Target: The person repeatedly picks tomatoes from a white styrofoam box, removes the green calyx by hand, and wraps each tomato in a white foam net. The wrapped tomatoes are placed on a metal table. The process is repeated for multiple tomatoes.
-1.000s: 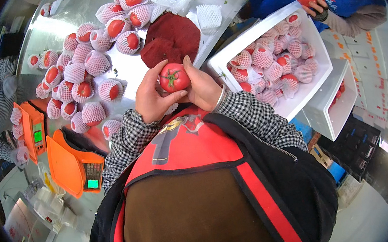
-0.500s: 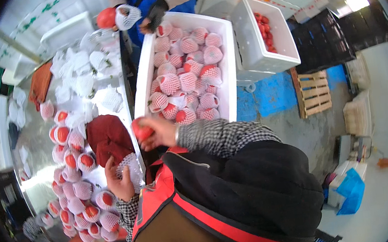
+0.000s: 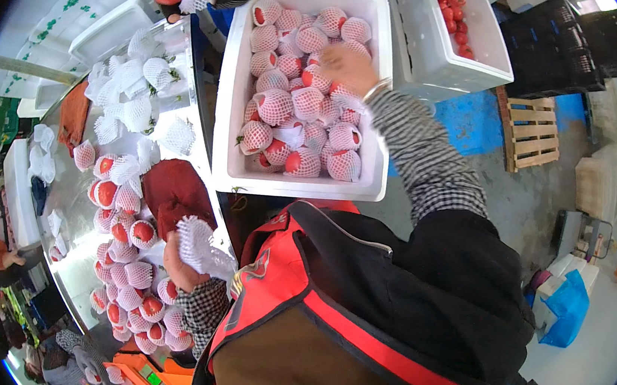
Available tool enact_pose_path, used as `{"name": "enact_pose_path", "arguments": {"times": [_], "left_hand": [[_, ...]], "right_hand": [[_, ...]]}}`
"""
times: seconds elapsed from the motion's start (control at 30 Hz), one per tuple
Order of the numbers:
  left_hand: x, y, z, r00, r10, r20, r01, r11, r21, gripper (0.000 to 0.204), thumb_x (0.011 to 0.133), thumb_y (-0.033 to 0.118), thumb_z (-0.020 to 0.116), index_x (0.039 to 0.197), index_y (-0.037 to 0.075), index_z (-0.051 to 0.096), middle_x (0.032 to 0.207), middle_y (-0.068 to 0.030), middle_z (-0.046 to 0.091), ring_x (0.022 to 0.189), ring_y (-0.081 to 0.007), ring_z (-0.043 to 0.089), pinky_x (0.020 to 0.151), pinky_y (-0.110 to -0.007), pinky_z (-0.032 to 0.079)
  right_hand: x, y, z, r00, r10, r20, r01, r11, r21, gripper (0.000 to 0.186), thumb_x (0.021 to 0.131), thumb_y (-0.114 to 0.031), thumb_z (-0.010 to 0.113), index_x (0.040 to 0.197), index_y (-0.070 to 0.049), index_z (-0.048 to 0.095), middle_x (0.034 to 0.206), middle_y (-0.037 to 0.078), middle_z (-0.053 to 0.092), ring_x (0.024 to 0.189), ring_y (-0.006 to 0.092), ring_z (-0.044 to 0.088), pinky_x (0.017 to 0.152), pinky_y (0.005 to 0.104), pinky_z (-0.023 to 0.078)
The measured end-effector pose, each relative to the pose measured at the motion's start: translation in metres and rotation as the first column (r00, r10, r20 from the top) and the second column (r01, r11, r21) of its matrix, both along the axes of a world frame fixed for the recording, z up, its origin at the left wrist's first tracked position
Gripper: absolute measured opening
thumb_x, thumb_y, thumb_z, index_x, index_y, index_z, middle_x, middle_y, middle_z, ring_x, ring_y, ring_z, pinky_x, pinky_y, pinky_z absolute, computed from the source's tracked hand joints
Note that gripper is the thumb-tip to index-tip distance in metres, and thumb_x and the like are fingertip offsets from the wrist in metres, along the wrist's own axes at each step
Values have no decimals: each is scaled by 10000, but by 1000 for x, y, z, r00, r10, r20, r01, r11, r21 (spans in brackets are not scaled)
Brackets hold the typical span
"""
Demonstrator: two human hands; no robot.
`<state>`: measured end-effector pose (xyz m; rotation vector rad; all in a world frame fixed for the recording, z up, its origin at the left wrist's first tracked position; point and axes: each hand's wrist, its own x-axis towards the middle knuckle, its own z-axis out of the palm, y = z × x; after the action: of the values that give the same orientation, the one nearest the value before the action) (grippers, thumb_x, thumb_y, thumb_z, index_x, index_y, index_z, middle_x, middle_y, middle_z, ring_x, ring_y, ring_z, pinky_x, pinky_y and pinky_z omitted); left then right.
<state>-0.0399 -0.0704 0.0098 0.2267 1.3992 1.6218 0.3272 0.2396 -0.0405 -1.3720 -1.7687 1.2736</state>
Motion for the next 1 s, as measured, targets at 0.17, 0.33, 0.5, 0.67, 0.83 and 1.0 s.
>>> {"name": "enact_pose_path", "arguments": {"times": [0.17,0.33,0.5,0.67,0.83,1.0], "left_hand": [[21,10,4,995,-88,-36,93,976,198,212,756,-155,532,728,38,448,1167,-168,586,1008,-267,623,867,-358,492],[33,3,13,870,-187,-456,212,977,5,211,850,-45,626,924,52,454,902,-101,611,733,-113,559,643,-226,465],[49,5,12,628,-313,-713,269,946,-179,417,768,61,744,1109,2,513,877,-100,590,839,-186,587,769,-302,472],[50,17,9,581,-242,-777,254,961,-109,486,803,118,727,1211,5,488,923,-94,595,906,-173,576,849,-287,446],[30,12,5,828,-13,-560,41,998,37,135,908,88,592,989,-20,599,858,-72,621,785,-136,583,734,-266,466],[4,-10,-5,901,-116,418,-68,913,402,151,991,145,498,1083,35,545,999,-62,647,863,-139,637,779,-280,533]], "right_hand": [[-103,-29,-45,739,290,608,-578,737,352,677,659,-158,747,1293,-72,526,1258,187,542,1208,348,481,1040,410,390],[-111,-26,-35,857,299,421,-418,880,226,618,754,-228,727,1309,-90,492,1226,171,572,1130,338,560,1002,404,430],[-123,-75,7,809,-64,-585,-328,777,-538,521,927,-353,590,1319,-38,451,1185,94,573,1104,204,583,868,354,544],[-170,-140,45,787,212,-579,-567,617,-545,471,976,-347,524,1318,-36,429,1209,92,543,1087,162,568,876,295,511],[-199,-173,52,647,249,-720,-699,569,-432,646,865,-211,677,1393,-52,342,1271,110,505,1161,206,535,955,358,484],[-211,-181,57,557,-119,-822,-768,302,-564,774,804,5,639,1451,-130,237,1390,121,403,1245,298,489,988,469,476]]}}
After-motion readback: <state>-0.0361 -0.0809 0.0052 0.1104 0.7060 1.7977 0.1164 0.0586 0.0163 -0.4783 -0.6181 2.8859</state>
